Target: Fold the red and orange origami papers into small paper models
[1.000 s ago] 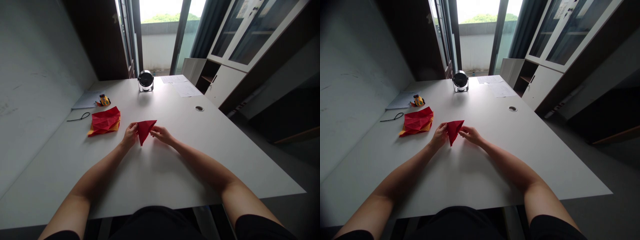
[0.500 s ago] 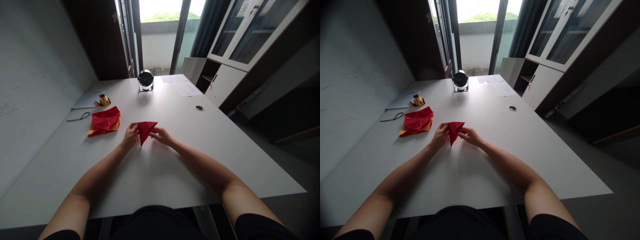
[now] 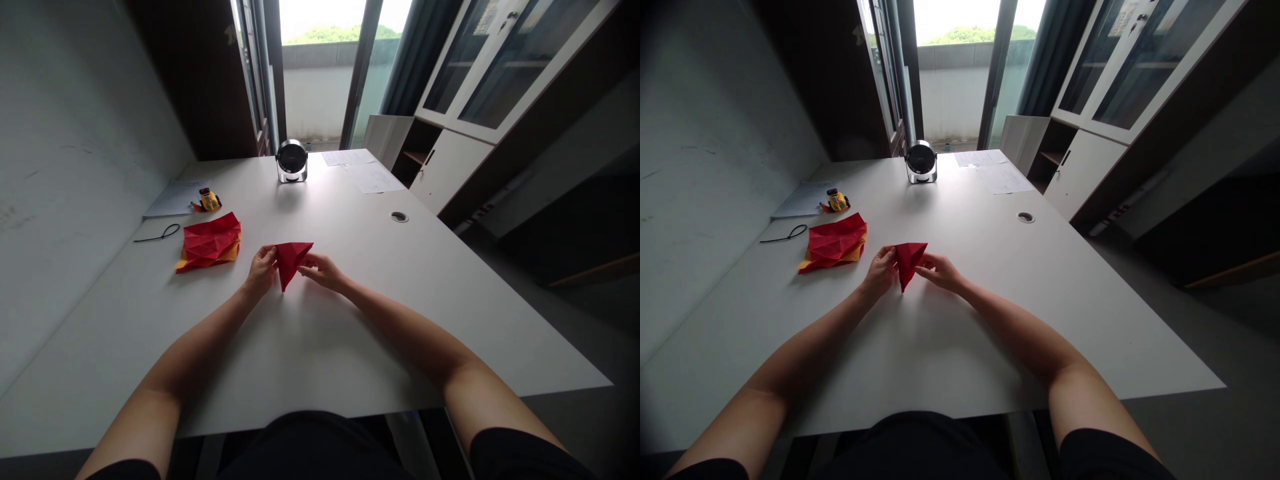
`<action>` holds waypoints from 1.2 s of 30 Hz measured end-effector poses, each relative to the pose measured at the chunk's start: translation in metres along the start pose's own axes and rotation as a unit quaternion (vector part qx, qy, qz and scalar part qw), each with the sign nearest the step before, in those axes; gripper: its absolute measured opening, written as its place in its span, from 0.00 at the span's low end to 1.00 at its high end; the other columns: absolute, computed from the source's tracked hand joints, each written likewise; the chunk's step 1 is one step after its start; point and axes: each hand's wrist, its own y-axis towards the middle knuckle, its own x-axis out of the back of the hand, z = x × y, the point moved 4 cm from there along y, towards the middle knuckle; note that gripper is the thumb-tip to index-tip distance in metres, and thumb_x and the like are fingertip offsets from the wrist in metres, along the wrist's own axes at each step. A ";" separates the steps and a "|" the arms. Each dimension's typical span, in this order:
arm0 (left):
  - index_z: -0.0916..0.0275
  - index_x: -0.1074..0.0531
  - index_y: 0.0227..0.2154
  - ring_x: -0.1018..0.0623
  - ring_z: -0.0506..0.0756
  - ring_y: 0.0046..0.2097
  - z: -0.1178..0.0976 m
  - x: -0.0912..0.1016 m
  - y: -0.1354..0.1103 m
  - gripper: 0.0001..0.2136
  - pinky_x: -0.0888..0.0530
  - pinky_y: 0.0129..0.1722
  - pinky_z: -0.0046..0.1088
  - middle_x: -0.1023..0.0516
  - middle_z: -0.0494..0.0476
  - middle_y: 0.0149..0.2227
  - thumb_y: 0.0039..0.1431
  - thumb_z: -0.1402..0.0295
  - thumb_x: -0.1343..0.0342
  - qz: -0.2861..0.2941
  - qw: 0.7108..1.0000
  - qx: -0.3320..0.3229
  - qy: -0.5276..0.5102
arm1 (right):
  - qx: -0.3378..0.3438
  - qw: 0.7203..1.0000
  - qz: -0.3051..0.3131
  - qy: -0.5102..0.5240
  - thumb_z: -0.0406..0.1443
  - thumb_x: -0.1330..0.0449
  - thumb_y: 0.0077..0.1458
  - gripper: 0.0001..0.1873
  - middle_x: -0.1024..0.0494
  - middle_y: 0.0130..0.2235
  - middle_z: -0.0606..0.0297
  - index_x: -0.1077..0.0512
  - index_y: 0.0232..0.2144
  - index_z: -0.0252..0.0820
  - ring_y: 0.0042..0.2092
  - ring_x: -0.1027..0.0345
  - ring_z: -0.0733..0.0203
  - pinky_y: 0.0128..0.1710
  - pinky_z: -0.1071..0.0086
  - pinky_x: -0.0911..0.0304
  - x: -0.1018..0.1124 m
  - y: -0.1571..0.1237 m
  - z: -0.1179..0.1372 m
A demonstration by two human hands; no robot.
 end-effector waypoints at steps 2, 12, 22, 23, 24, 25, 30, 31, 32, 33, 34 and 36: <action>0.61 0.27 0.34 0.23 0.51 0.36 0.001 0.000 0.000 0.15 0.27 0.39 0.29 0.22 0.53 0.35 0.49 0.61 0.29 0.000 1.000 -0.002 0.001 | 0.000 1.000 -0.001 -0.006 0.47 0.37 0.58 0.18 0.21 0.36 0.61 0.24 0.43 0.39 0.36 0.29 0.60 0.39 0.66 0.32 0.000 0.000 0.000; 0.60 0.27 0.34 0.24 0.51 0.36 -0.001 -0.001 -0.001 0.14 0.28 0.39 0.29 0.23 0.51 0.35 0.50 0.61 0.29 0.005 1.000 -0.010 0.008 | -0.001 1.000 0.000 -0.008 0.42 0.39 0.59 0.12 0.21 0.36 0.61 0.24 0.39 0.39 0.35 0.28 0.60 0.37 0.66 0.30 -0.003 -0.001 -0.004; 0.60 0.28 0.34 0.25 0.50 0.37 -0.001 -0.007 -0.005 0.14 0.27 0.40 0.29 0.24 0.50 0.35 0.50 0.61 0.30 0.018 1.000 -0.015 0.015 | -0.057 0.997 -0.022 -0.055 0.34 0.40 0.53 0.08 0.20 0.31 0.64 0.24 0.37 0.40 0.31 0.27 0.62 0.32 0.69 0.33 -0.004 0.000 -0.013; 0.60 0.28 0.34 0.24 0.50 0.37 -0.001 -0.008 -0.006 0.14 0.27 0.41 0.29 0.24 0.50 0.35 0.50 0.60 0.30 0.022 1.000 -0.009 0.016 | -0.063 0.995 -0.027 -0.066 0.33 0.40 0.52 0.07 0.20 0.30 0.65 0.24 0.34 0.40 0.30 0.27 0.62 0.32 0.70 0.33 -0.004 0.000 -0.014; 0.60 0.28 0.34 0.24 0.50 0.37 0.000 -0.010 -0.007 0.14 0.27 0.41 0.29 0.24 0.50 0.35 0.51 0.60 0.30 0.028 0.999 -0.001 0.016 | -0.063 0.995 -0.032 -0.075 0.32 0.41 0.51 0.06 0.21 0.28 0.65 0.24 0.31 0.40 0.29 0.27 0.62 0.32 0.70 0.34 -0.004 0.000 -0.015; 0.60 0.28 0.34 0.24 0.51 0.38 0.000 -0.011 -0.009 0.14 0.27 0.42 0.30 0.24 0.50 0.35 0.51 0.59 0.31 0.035 0.999 0.007 0.018 | -0.058 0.994 -0.039 -0.079 0.31 0.42 0.51 0.05 0.21 0.27 0.65 0.25 0.28 0.40 0.29 0.28 0.63 0.32 0.70 0.34 -0.003 0.000 -0.015; 0.60 0.30 0.33 0.23 0.51 0.38 0.003 -0.015 -0.011 0.14 0.27 0.43 0.31 0.24 0.52 0.36 0.54 0.58 0.33 0.049 0.998 0.035 0.034 | -0.035 0.992 -0.109 -0.056 0.30 0.44 0.49 0.06 0.21 0.28 0.65 0.27 0.30 0.40 0.29 0.28 0.61 0.30 0.69 0.34 0.004 0.001 -0.016; 0.61 0.30 0.34 0.23 0.51 0.38 0.004 -0.015 -0.010 0.14 0.27 0.43 0.31 0.24 0.53 0.36 0.54 0.59 0.34 0.042 0.998 0.036 0.042 | -0.036 0.990 -0.123 -0.059 0.30 0.44 0.50 0.08 0.21 0.29 0.65 0.26 0.33 0.40 0.30 0.28 0.61 0.31 0.69 0.34 0.006 0.001 -0.015; 0.61 0.30 0.36 0.23 0.51 0.38 0.004 -0.014 -0.010 0.14 0.27 0.42 0.31 0.24 0.54 0.37 0.55 0.59 0.35 0.032 0.997 0.034 0.058 | -0.036 0.988 -0.136 -0.069 0.31 0.44 0.50 0.10 0.20 0.30 0.66 0.26 0.36 0.41 0.30 0.28 0.61 0.31 0.69 0.34 0.007 0.001 -0.014; 0.60 0.29 0.39 0.23 0.52 0.38 0.004 -0.013 -0.009 0.14 0.27 0.40 0.30 0.24 0.55 0.38 0.56 0.59 0.36 0.020 0.996 0.026 0.082 | -0.034 0.985 -0.147 -0.086 0.31 0.44 0.51 0.11 0.20 0.31 0.66 0.26 0.38 0.42 0.30 0.29 0.61 0.31 0.69 0.35 0.009 0.001 -0.012; 0.60 0.29 0.42 0.23 0.52 0.39 0.003 -0.012 -0.009 0.14 0.27 0.40 0.30 0.24 0.56 0.40 0.57 0.60 0.36 0.007 0.993 0.010 0.114 | -0.032 0.981 -0.156 -0.108 0.31 0.44 0.52 0.11 0.20 0.32 0.66 0.25 0.38 0.42 0.30 0.30 0.62 0.31 0.69 0.35 0.011 0.001 -0.010; 0.58 0.29 0.48 0.23 0.54 0.44 -0.002 -0.013 -0.012 0.17 0.27 0.41 0.31 0.25 0.58 0.46 0.58 0.61 0.38 -0.008 0.982 -0.044 0.184 | -0.034 0.972 -0.171 -0.156 0.33 0.44 0.55 0.10 0.21 0.31 0.66 0.25 0.38 0.43 0.29 0.31 0.63 0.30 0.70 0.38 0.015 -0.001 -0.005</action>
